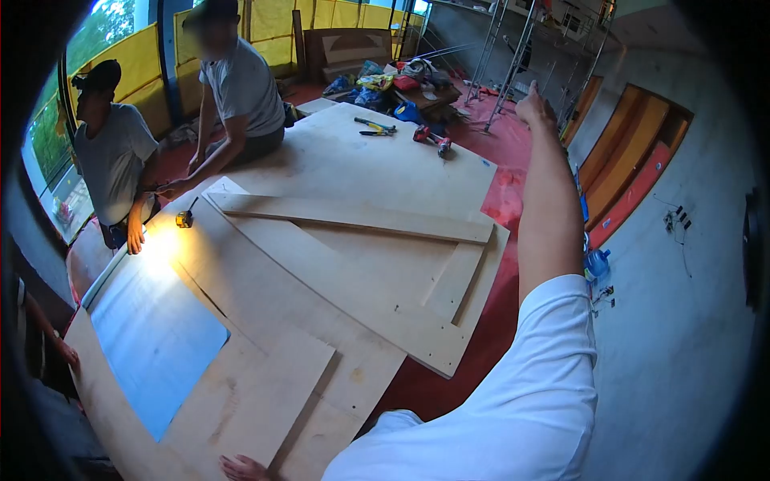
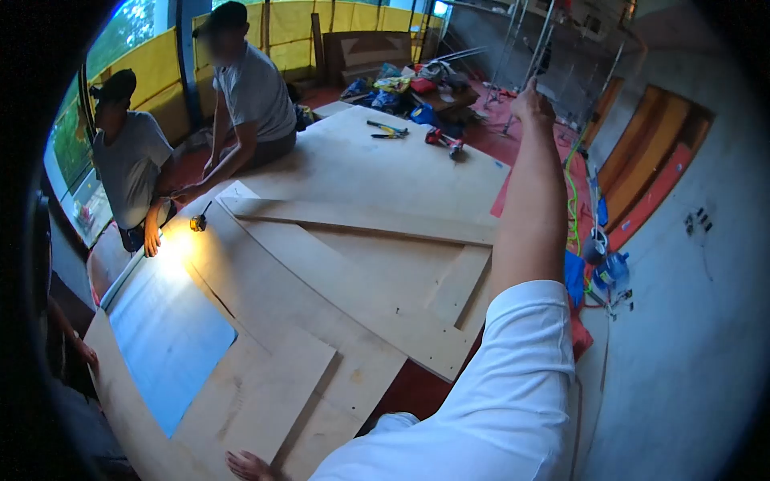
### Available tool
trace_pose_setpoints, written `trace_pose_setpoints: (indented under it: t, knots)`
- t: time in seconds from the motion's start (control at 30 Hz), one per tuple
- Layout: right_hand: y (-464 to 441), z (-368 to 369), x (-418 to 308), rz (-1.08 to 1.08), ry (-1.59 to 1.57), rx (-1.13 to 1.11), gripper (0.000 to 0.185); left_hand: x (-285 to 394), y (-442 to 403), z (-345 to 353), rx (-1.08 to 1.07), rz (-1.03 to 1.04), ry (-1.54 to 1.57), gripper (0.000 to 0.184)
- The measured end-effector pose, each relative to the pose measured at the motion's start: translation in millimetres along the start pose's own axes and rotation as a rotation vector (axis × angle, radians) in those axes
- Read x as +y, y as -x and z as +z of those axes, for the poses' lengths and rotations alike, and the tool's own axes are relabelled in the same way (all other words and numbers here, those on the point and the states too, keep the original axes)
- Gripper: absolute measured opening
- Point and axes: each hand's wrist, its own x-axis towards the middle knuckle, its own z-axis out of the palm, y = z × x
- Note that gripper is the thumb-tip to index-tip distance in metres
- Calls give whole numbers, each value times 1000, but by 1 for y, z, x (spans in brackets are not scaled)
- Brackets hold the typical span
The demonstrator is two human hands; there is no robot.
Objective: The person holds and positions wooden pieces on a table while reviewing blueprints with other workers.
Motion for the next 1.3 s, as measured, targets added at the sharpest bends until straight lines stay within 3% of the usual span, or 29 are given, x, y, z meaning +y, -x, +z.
trace_pose_setpoints:
  t: [0.03,0.13,0.23,0.33,0.43,0.6,0.7,0.73,0.8,0.87,0.9,0.93,0.97,1.07,1.3]
  knots:
    - [6,-10,-9,17,-14,-48,81,0,7,7,-12,-77,52,38]
    - [12,-12,-26,6,0,-3,81,-20,-9,-21,-43,381,-189,36]
    - [26,-14,-41,21,5,10,85,-6,12,16,4,-28,9,44]
    - [38,-21,-55,39,24,9,85,-17,27,28,34,87,66,76]
    - [17,-9,-54,29,4,32,86,-8,7,30,-685,-395,333,52]
    - [17,-21,-65,-1,13,46,77,-9,10,41,-675,-459,366,52]
    - [-46,12,-55,-134,24,28,62,-8,18,39,-694,-496,396,52]
    - [-57,21,-64,-196,26,16,61,-6,8,23,-770,-593,484,53]
    - [-41,12,-71,-332,71,12,61,-6,39,45,-707,-621,544,56]
    - [-32,2,-81,-450,129,22,60,-2,20,23,-766,-782,604,57]
    - [-25,8,-100,-486,124,30,59,3,18,28,-772,-718,472,56]
    - [-18,16,-118,-512,109,26,59,10,52,56,-475,-525,361,55]
    - [-12,17,-127,-517,106,28,59,1,6,20,-654,-602,455,54]
    - [13,36,-152,-548,87,7,57,10,6,25,-503,-532,344,54]
    - [143,120,-234,-817,-63,-82,55,10,-10,18,-477,-553,376,54]
